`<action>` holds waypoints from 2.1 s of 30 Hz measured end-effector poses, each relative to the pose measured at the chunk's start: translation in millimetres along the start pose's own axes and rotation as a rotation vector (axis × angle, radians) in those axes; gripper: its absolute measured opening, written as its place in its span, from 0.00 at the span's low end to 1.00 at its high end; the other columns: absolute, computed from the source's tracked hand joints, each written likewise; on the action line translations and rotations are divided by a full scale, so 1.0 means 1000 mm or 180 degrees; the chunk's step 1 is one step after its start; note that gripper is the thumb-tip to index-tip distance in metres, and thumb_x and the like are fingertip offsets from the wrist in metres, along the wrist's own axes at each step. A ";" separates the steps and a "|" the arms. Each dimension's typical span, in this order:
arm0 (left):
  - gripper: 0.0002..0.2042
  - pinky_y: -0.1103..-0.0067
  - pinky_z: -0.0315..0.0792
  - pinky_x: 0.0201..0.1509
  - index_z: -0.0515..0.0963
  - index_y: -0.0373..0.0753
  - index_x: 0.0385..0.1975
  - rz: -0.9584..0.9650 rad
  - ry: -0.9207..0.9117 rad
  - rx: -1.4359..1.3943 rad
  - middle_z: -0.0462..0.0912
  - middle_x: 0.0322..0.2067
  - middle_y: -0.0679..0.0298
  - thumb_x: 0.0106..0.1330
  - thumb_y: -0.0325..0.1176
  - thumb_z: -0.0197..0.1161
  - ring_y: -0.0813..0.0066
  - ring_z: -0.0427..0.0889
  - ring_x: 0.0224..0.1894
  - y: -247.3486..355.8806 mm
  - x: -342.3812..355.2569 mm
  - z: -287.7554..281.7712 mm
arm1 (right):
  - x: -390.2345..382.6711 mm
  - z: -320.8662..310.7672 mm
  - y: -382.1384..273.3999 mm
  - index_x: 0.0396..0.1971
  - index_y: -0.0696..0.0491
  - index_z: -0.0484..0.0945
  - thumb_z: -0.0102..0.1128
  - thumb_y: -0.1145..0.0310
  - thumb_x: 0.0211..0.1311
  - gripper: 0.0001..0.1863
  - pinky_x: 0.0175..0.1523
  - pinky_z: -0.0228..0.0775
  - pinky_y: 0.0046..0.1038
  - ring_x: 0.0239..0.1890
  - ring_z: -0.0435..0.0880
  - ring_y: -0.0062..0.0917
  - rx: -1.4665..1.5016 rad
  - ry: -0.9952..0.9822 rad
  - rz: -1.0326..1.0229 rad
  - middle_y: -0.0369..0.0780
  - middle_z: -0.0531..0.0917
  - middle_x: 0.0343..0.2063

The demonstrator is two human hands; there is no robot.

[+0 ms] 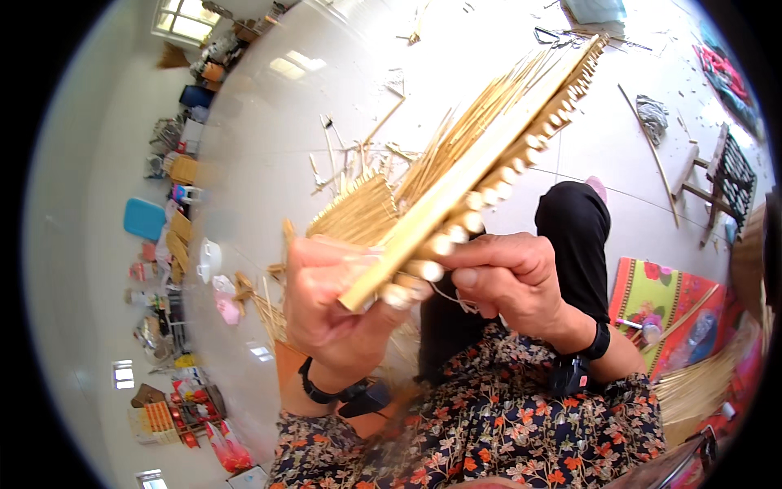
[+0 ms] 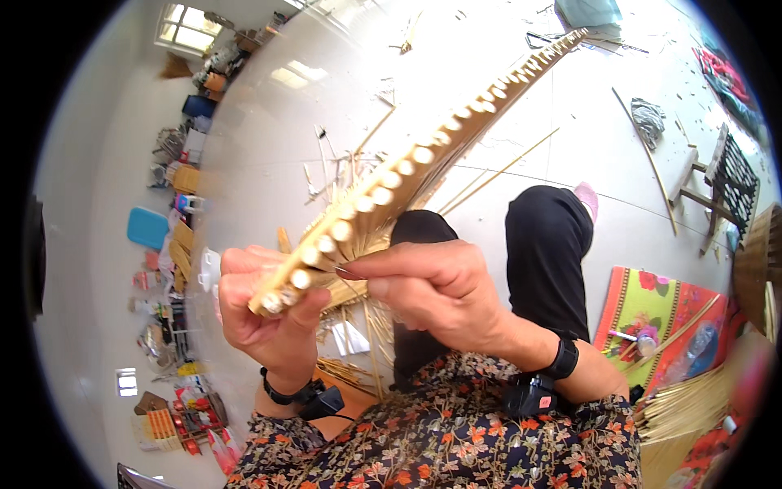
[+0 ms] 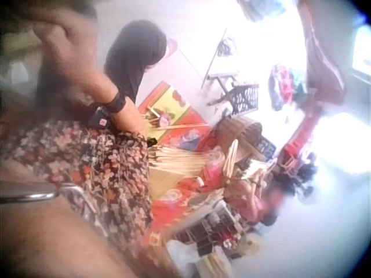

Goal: The person weaves together reeds using a needle and thread to create a mat. They align the reeds horizontally and sew through them vertically by hand, pulling the thread taut to secure each new piece while sitting on the floor.

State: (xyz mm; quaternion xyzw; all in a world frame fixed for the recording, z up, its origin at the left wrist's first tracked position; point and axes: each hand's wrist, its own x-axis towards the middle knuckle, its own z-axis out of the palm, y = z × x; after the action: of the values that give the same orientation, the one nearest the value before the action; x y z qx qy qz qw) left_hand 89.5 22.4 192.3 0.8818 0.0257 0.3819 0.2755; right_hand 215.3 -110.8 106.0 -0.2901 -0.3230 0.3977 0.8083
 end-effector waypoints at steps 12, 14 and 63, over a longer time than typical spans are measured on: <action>0.18 0.78 0.77 0.34 0.83 0.45 0.39 0.0668 -0.1155 0.0028 0.78 0.35 0.68 0.47 0.21 0.74 0.66 0.82 0.36 0.014 -0.043 0.019 | -0.120 -0.052 0.039 0.58 0.56 0.77 0.68 0.70 0.66 0.21 0.31 0.75 0.22 0.30 0.84 0.22 -0.0355 0.0908 0.1133 0.42 0.86 0.40; 0.21 0.78 0.77 0.34 0.81 0.46 0.42 0.0582 -0.1308 0.0085 0.76 0.36 0.68 0.48 0.17 0.75 0.65 0.82 0.37 0.019 -0.046 0.013 | -0.129 -0.062 0.061 0.58 0.53 0.77 0.70 0.68 0.65 0.23 0.46 0.78 0.30 0.44 0.84 0.27 -0.1738 0.0340 0.0666 0.41 0.84 0.50; 0.10 0.82 0.69 0.26 0.84 0.47 0.33 0.0971 -0.0542 0.0162 0.79 0.32 0.72 0.49 0.31 0.70 0.72 0.83 0.35 0.007 -0.060 0.027 | -0.174 -0.104 0.090 0.64 0.48 0.75 0.70 0.61 0.64 0.28 0.71 0.62 0.37 0.66 0.72 0.34 -0.2156 -0.0401 0.0795 0.38 0.77 0.63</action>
State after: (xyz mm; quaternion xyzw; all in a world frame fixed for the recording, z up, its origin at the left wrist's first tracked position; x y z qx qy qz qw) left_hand 64.0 -11.2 141.3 0.9113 -0.1223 0.3424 0.1932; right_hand 169.7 -231.0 -75.2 -0.5534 -0.4476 0.3810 0.5901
